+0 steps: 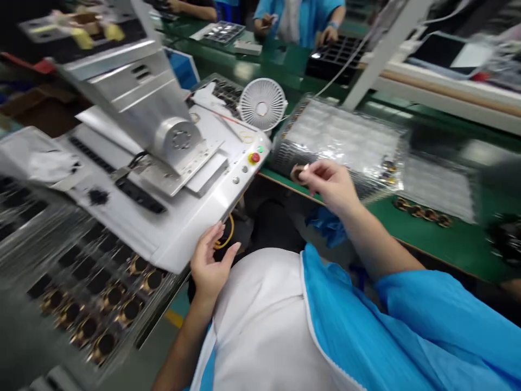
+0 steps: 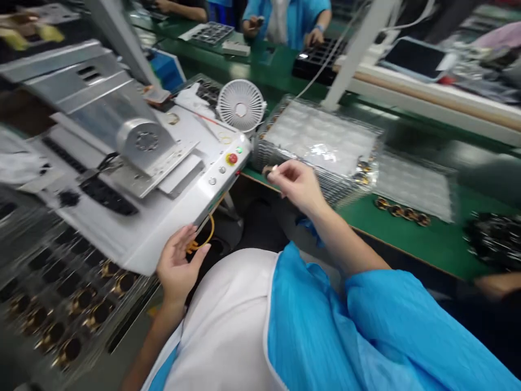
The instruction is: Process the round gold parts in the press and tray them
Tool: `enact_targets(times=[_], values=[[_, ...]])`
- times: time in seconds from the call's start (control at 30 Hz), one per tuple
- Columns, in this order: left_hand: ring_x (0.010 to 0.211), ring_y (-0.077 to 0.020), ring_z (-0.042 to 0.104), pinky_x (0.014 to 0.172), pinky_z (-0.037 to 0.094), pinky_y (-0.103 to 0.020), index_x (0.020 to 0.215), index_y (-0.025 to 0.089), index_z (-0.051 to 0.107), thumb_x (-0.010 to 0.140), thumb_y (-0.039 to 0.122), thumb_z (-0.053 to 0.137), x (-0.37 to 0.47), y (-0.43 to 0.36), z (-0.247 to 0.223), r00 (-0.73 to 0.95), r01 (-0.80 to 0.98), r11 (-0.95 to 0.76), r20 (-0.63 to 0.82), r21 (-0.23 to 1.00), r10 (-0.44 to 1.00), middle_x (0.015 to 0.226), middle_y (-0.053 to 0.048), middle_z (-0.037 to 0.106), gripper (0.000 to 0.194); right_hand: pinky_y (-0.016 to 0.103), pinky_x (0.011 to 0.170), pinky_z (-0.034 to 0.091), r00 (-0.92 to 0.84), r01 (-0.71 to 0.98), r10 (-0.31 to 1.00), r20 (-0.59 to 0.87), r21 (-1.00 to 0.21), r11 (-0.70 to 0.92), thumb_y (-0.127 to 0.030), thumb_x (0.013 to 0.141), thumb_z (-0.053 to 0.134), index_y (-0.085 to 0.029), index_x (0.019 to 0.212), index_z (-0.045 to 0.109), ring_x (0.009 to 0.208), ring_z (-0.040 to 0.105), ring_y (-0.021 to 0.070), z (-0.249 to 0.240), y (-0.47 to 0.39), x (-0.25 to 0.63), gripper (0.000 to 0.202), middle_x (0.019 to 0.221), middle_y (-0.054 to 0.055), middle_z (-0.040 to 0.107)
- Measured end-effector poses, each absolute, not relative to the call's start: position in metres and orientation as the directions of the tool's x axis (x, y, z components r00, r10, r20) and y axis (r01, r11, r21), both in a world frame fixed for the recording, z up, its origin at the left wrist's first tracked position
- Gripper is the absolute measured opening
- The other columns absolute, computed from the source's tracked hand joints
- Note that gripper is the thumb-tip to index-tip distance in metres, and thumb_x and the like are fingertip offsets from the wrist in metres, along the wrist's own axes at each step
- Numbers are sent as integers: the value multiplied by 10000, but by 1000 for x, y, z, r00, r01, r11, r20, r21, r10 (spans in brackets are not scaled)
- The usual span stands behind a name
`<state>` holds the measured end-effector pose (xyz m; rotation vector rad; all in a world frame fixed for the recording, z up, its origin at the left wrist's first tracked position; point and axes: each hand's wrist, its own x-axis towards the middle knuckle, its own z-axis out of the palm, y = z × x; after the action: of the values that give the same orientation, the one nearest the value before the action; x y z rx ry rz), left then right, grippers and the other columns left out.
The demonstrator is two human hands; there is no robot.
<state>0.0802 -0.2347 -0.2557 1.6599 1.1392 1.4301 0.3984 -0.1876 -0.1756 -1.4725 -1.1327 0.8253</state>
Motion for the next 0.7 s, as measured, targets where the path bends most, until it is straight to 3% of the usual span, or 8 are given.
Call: enact_targets(times=[0.1, 0.17, 0.27, 0.33, 0.5, 0.7], values=[[1165, -244, 742, 1009, 648, -406, 1288, 207, 680, 831, 185, 843, 80, -227, -262, 45, 164, -406, 404, 899, 914, 1282, -102, 734, 486, 291, 513, 465, 694, 525, 625, 357, -845, -100, -587, 862, 703, -215, 850, 579, 610, 554, 160, -175, -206, 506, 393, 799, 52, 636], [1140, -238, 748, 980, 658, -393, 1247, 200, 694, 831, 186, 839, 81, -224, -264, 57, 152, -406, 402, 901, 914, 1262, -97, 739, 441, 337, 598, 497, 779, 604, 437, 450, -727, -327, -478, 955, 578, -205, 911, 573, 690, 586, 197, -182, -228, 565, 276, 871, 89, 648], [1097, -236, 757, 958, 664, -389, 1189, 189, 715, 825, 202, 843, 85, -219, -266, 68, 158, -414, 408, 897, 910, 1206, -89, 755, 386, 391, 779, 506, 825, 564, 438, 356, -472, -678, -293, 993, 449, -152, 1006, 600, 863, 612, 243, -206, -264, 608, 207, 998, 158, 660], [1077, -238, 760, 956, 664, -399, 1159, 187, 727, 822, 211, 844, 87, -216, -267, 87, 161, -430, 422, 888, 903, 1175, -86, 764, 357, 391, 856, 479, 835, 550, 486, 258, -358, -755, -235, 967, 473, -139, 1005, 633, 950, 604, 262, -227, -282, 607, 190, 1055, 180, 665], [1053, -254, 764, 946, 662, -429, 1068, 192, 757, 814, 213, 841, 84, -210, -270, 139, 178, -469, 449, 865, 883, 1149, -87, 776, 268, 359, 855, 442, 827, 559, 548, 123, -286, -779, -237, 957, 548, -157, 1016, 719, 1070, 584, 285, -275, -298, 582, 198, 1195, 186, 653], [1007, -264, 777, 907, 674, -438, 1038, 212, 763, 799, 213, 843, 72, -215, -274, 119, 206, -445, 429, 871, 895, 1108, -75, 792, 252, 370, 832, 431, 901, 431, 428, 69, -255, -866, -244, 1004, 472, -125, 1204, 725, 1072, 586, 297, -283, -299, 595, 343, 1302, 219, 600]])
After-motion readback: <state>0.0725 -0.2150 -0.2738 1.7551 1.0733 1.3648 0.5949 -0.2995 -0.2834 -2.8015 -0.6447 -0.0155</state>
